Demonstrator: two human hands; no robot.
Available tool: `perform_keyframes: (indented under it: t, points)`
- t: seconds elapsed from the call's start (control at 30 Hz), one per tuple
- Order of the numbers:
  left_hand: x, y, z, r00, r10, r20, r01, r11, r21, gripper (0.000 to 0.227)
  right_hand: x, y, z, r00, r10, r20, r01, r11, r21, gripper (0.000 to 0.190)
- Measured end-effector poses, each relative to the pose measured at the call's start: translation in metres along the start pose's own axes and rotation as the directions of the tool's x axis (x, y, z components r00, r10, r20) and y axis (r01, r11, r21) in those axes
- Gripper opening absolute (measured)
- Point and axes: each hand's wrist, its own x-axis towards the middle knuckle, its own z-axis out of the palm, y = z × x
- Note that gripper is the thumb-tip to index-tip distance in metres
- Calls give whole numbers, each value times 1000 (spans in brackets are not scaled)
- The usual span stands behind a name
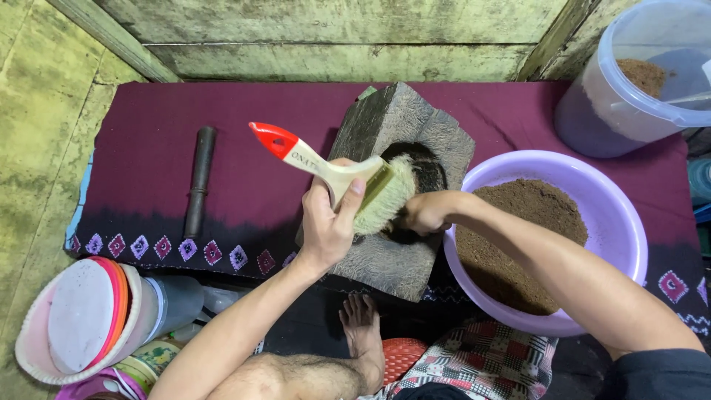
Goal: Moving ground powder from a stone mortar into a plastic bowl using a spoon and a brush
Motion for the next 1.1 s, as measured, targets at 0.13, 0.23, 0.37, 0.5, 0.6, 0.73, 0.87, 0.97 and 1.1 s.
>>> perform_keyframes:
  t: [0.13,0.23,0.37,0.5,0.6,0.73,0.87,0.97,1.1]
  points:
    - [1,14,-2,991,75,114,-70,996,-52,43,-75,-62,-31,997,16,69,-21,997,69,44]
    - [3,19,-2,899,252,359,-273,962,7,27,-118,-103,-42,1000,23,-21,-20,994,109,28]
    - [8,26,3,721,313,619,-484,866,125,18,-168,-107,-47,940,231,-253,-154,944,291,28]
    - [12,35,12,600,113,792,-539,789,296,22,-202,-66,-31,883,355,-307,-233,899,370,29]
    - [12,15,24,628,57,776,-557,730,396,29,-223,-59,-16,823,453,-342,-362,883,299,35]
    - [9,18,37,794,197,575,-513,725,461,19,-255,-46,4,750,545,-374,-462,837,294,38]
    - [10,24,43,871,326,368,-482,717,505,22,-266,-49,36,623,562,-544,-603,788,123,33]
    - [13,33,43,926,227,302,-353,802,482,27,-260,-40,74,452,362,-816,-767,624,-149,19]
    - [8,33,41,997,-20,74,-10,924,383,37,-259,-53,86,315,-67,-947,-836,453,-310,16]
